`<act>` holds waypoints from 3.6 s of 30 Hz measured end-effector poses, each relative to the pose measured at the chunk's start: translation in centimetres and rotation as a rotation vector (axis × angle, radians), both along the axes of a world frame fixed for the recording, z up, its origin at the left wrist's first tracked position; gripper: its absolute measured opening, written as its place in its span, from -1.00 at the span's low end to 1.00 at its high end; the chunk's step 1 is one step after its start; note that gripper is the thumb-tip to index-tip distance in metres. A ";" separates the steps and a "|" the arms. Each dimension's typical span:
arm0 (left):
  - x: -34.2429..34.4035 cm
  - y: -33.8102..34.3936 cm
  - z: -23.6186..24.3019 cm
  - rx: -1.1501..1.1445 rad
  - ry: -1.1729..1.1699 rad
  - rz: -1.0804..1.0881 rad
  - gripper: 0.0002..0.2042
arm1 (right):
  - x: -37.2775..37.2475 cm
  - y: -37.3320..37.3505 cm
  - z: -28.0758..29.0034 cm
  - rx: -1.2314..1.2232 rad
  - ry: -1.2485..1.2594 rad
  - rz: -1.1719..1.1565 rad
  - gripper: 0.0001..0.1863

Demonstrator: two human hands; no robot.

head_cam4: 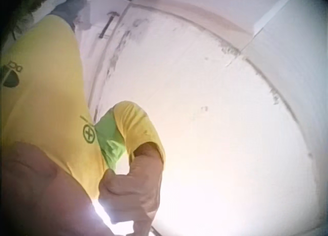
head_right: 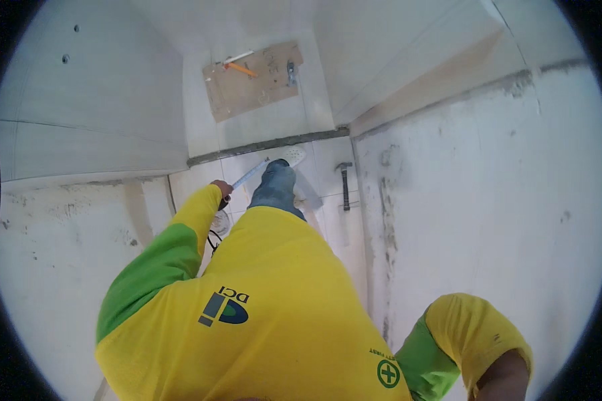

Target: The person measures the tile gap and wall using a measuring tape and marks them with a pencil, then checks the wall alignment using a spirit level.

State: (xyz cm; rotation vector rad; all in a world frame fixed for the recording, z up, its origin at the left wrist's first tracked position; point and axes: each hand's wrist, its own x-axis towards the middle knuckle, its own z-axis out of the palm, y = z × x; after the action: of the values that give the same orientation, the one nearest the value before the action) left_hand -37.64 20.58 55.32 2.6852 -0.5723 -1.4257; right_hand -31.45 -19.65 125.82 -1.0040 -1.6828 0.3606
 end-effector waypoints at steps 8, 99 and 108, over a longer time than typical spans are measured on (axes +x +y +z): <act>-3.5 0.1 1.1 -0.127 -0.096 0.153 -0.66 | -5.5 -13.6 -15.1 0.187 0.781 -0.738 -0.65; -68.3 -94.8 10.4 0.515 0.349 -2.494 -0.56 | -102.3 -14.8 -61.2 1.355 2.835 -2.482 -0.72; -93.3 -111.0 6.2 0.235 0.513 -2.223 -0.56 | -123.2 -28.8 -62.1 1.152 2.867 -2.619 -0.62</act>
State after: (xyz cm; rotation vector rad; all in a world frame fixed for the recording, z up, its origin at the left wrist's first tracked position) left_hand -130.97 -90.40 61.55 0.4612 -3.5882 -1.8286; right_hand -154.69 -48.43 63.76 -0.0399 -3.7706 1.2861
